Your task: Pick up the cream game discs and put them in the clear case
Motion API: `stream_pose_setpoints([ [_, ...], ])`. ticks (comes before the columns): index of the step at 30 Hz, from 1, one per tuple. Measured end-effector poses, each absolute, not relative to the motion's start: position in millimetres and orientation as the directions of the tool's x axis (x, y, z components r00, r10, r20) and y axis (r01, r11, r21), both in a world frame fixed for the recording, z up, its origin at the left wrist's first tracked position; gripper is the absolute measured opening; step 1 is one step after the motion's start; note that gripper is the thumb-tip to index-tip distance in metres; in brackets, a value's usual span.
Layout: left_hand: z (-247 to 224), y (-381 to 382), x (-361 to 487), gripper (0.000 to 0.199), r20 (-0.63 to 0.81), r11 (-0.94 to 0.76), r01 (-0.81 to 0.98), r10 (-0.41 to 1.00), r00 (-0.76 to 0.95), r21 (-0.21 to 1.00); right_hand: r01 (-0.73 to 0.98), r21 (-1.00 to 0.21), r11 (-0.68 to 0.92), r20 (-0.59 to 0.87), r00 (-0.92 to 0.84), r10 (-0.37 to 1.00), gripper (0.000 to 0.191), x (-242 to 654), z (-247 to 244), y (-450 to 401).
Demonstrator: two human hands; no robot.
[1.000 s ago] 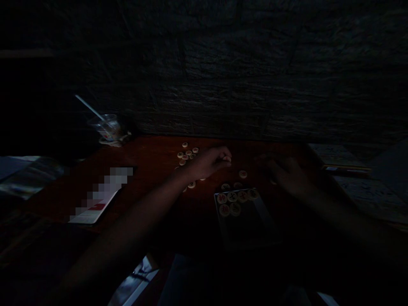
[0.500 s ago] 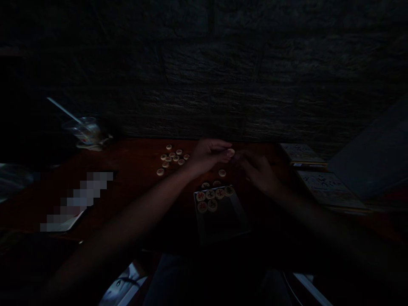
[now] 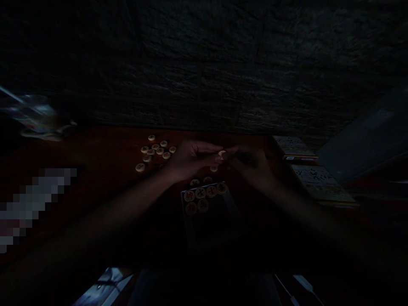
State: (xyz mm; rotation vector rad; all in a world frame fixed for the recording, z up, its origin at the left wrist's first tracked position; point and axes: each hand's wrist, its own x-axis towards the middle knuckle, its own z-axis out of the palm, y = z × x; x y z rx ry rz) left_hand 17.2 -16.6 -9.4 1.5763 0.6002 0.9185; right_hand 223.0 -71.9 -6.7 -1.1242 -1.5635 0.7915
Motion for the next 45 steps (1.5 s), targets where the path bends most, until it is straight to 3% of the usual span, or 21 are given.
stream_pose_setpoints([
  [10, -5.4, -22.8, 18.2, 0.030, 0.338, -0.400, -0.051, 0.693, 0.637, 0.915, 0.197, -0.944, 0.264, 0.260, -0.046, 0.965, 0.049, 219.5, 0.2, -77.1],
  [26, -5.9, -28.7, 25.3, 0.036, 0.285, -0.288, -0.066, 0.839, 0.464, 0.955, 0.075, -0.962, 0.262, 0.253, -0.111, 0.961, 0.038, 219.2, -6.4, -72.4],
  [34, -7.4, -27.3, 25.3, 0.036, 0.328, -0.329, -0.099, 0.774, 0.542, 0.939, 0.030, -0.966, 0.256, 0.252, -0.104, 0.962, 0.039, 219.0, -5.1, -73.5],
  [45, -8.8, -28.0, 27.0, 0.033, 0.423, -0.424, -0.150, 0.680, 0.599, 0.893, 0.101, -0.966, 0.238, 0.231, -0.073, 0.970, 0.042, 219.1, -4.1, -75.0],
])
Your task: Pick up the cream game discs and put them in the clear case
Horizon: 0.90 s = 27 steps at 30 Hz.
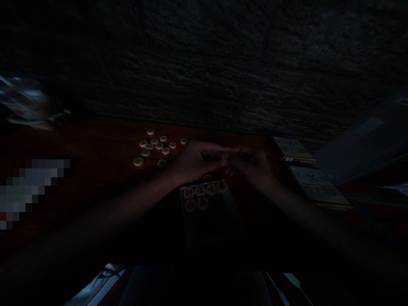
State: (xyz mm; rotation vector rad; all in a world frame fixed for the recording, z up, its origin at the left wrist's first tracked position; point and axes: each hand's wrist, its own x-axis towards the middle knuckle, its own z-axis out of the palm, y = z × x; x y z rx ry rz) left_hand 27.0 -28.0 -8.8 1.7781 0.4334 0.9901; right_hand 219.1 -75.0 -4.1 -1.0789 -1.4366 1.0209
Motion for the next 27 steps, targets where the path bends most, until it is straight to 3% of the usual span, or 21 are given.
stream_pose_setpoints([
  [21, -5.1, -26.3, 23.9, 0.042, 0.283, -0.274, -0.096, 0.812, 0.510, 0.957, 0.051, -0.968, 0.245, 0.240, -0.077, 0.968, 0.037, 220.1, -2.7, -75.1],
  [27, -6.1, -27.5, 25.6, 0.037, 0.329, -0.328, -0.089, 0.810, 0.487, 0.940, 0.049, -0.964, 0.262, 0.257, -0.098, 0.962, 0.033, 219.9, -1.8, -76.1],
])
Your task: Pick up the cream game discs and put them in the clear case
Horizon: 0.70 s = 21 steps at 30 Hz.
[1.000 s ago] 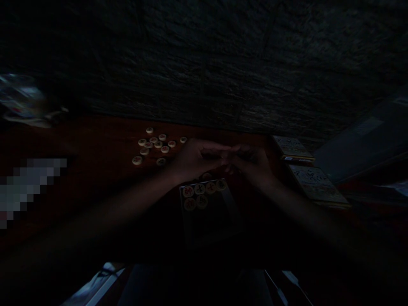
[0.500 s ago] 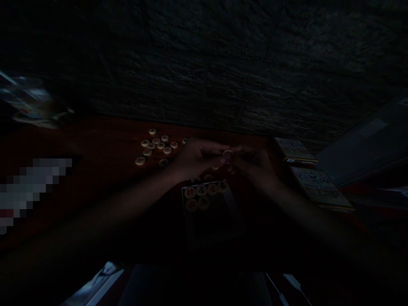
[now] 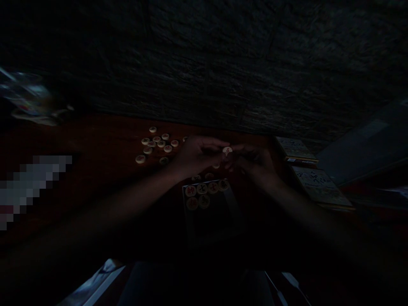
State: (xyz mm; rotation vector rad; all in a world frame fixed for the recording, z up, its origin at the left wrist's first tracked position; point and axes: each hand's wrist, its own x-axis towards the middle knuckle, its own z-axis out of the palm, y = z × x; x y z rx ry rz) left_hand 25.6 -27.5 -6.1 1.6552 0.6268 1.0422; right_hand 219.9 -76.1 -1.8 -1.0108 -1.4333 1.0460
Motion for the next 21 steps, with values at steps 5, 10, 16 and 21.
stream_pose_setpoints([
  [5, -5.6, -30.8, 26.8, 0.035, 0.317, -0.325, -0.069, 0.820, 0.476, 0.943, 0.013, -0.971, 0.239, 0.237, -0.092, 0.967, 0.031, 218.9, -2.9, -76.6],
  [10, -4.2, -33.0, 26.3, 0.030, 0.337, -0.349, -0.069, 0.806, 0.486, 0.935, 0.081, -0.963, 0.258, 0.252, -0.075, 0.965, 0.037, 218.1, -2.3, -76.5],
  [16, -3.9, -33.5, 25.3, 0.031, 0.319, -0.313, -0.104, 0.785, 0.531, 0.944, 0.155, -0.945, 0.287, 0.278, -0.079, 0.957, 0.043, 217.8, 2.6, -78.8],
  [21, -2.9, -34.2, 26.6, 0.037, 0.223, -0.180, -0.132, 0.824, 0.521, 0.975, 0.143, -0.950, 0.278, 0.272, -0.060, 0.960, 0.046, 218.2, -0.4, -77.0],
])
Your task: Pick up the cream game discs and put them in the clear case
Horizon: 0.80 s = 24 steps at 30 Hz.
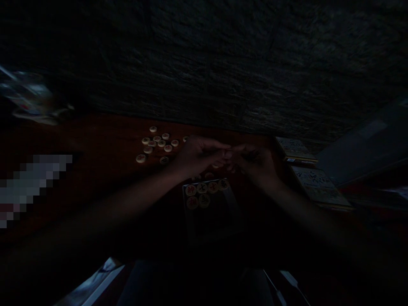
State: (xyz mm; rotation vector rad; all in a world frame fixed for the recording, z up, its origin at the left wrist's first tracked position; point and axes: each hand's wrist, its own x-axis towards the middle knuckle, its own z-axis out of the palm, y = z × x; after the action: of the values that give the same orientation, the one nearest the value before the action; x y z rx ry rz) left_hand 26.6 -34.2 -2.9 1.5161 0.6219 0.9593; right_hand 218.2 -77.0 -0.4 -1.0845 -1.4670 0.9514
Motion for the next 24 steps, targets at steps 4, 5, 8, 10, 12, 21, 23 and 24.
stream_pose_setpoints([
  [4, -4.9, -32.4, 27.7, 0.039, 0.215, -0.156, -0.159, 0.846, 0.488, 0.975, 0.115, -0.944, 0.310, 0.306, -0.049, 0.951, 0.052, 219.7, -6.2, -75.0],
  [5, -5.4, -31.8, 27.9, 0.040, 0.214, -0.155, -0.158, 0.847, 0.486, 0.975, 0.134, -0.934, 0.332, 0.330, -0.038, 0.943, 0.052, 220.4, -7.2, -75.2],
  [8, -5.6, -31.3, 28.0, 0.042, 0.211, -0.156, -0.153, 0.848, 0.486, 0.976, 0.257, -0.868, 0.425, 0.434, -0.023, 0.901, 0.044, 223.5, -7.6, -77.8],
  [10, -4.5, -31.7, 27.7, 0.041, 0.219, -0.169, -0.144, 0.846, 0.486, 0.975, 0.370, -0.796, 0.479, 0.501, -0.039, 0.864, 0.034, 225.9, -6.2, -80.4],
  [12, -3.0, -32.5, 27.2, 0.039, 0.226, -0.190, -0.123, 0.845, 0.485, 0.974, 0.465, -0.727, 0.506, 0.543, -0.063, 0.838, 0.026, 228.1, -4.4, -82.5],
  [21, -2.0, -34.0, 28.7, 0.030, 0.184, -0.137, -0.127, 0.834, 0.520, 0.982, 0.641, -0.569, 0.516, 0.595, -0.112, 0.796, 0.022, 230.5, -0.4, -85.4],
  [23, -2.8, -32.0, 28.7, 0.029, 0.153, -0.061, -0.187, 0.833, 0.532, 0.980, 0.609, -0.605, 0.514, 0.578, -0.108, 0.809, 0.023, 230.2, -1.6, -84.8],
  [24, -3.1, -30.9, 28.6, 0.027, 0.138, -0.016, -0.225, 0.830, 0.540, 0.974, 0.582, -0.631, 0.514, 0.566, -0.108, 0.817, 0.024, 230.0, -2.8, -84.2],
])
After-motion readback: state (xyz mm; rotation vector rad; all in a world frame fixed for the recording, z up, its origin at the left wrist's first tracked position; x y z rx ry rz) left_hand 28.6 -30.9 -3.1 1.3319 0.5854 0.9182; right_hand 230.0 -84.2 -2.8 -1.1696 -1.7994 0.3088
